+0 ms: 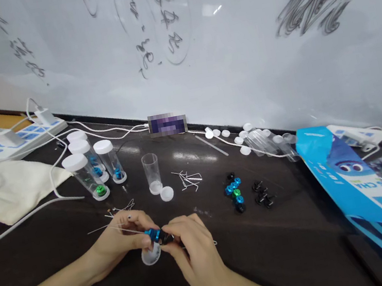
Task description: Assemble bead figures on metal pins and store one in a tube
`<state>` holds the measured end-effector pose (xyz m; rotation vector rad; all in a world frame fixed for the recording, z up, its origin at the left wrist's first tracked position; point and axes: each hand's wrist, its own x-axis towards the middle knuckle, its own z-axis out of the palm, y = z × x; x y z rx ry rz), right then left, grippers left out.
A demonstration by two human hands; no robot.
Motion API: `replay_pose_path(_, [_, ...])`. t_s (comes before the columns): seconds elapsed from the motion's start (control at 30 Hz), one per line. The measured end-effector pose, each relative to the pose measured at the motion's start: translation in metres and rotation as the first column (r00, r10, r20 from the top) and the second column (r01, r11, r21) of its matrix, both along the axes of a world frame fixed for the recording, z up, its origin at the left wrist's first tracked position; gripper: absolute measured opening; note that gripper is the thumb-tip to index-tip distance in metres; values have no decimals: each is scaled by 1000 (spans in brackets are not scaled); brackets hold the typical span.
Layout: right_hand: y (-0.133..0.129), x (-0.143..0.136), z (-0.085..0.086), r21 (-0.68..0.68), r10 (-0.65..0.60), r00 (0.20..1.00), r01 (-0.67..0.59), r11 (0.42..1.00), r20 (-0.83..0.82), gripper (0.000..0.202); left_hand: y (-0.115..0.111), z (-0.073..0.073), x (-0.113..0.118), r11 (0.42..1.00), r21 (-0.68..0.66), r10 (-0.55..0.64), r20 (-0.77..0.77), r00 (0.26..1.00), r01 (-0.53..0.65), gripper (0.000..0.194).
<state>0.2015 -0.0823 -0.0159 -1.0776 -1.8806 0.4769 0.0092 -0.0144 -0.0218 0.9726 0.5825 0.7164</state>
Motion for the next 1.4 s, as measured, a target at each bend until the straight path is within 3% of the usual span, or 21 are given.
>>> replay_pose_path(0.13, [0, 0, 0, 0, -3, 1000, 3, 1000, 1, 17, 0, 0, 0, 1000, -6, 3, 1, 1000, -3, 17])
replay_pose_path(0.27, [0, 1, 3, -60, 3, 1000, -2, 998, 23, 3, -1, -1, -2, 1000, -2, -14, 2, 1000, 14, 16])
replay_pose_path(0.43, [-1, 0, 5, -76, 33, 998, -29, 997, 62, 20, -2, -1, -3, 998, 2, -69, -10, 998, 70, 17])
replay_pose_path(0.6, [0, -1, 5, -21, 12, 999, -11, 1000, 42, 2, 0, 0, -1, 1000, 5, -29, -20, 999, 29, 17])
replay_pose_path(0.73, [1, -1, 5, -8, 11, 1000, -11, 1000, 17, 2, 0, 1, -2, 999, 4, -33, -13, 999, 33, 17])
replay_pose_path(0.9, [0, 1, 5, -49, 35, 998, -32, 998, 49, 17, -2, 1, -2, 998, -2, -67, -11, 998, 67, 18])
replay_pose_path(1.07, [1, -1, 3, -5, 1, 1000, -1, 1000, 27, 3, -1, 0, -2, 999, 7, -35, -5, 999, 35, 16])
replay_pose_path(1.3, [0, -1, 5, 9, 0, 1000, 0, 1000, 9, 4, -1, 3, -2, 999, -3, -33, -20, 999, 33, 18])
replay_pose_path(1.4, [1, -1, 6, -19, 11, 1000, -11, 1000, 27, 14, -2, 4, -2, 999, -7, -37, -35, 999, 37, 19])
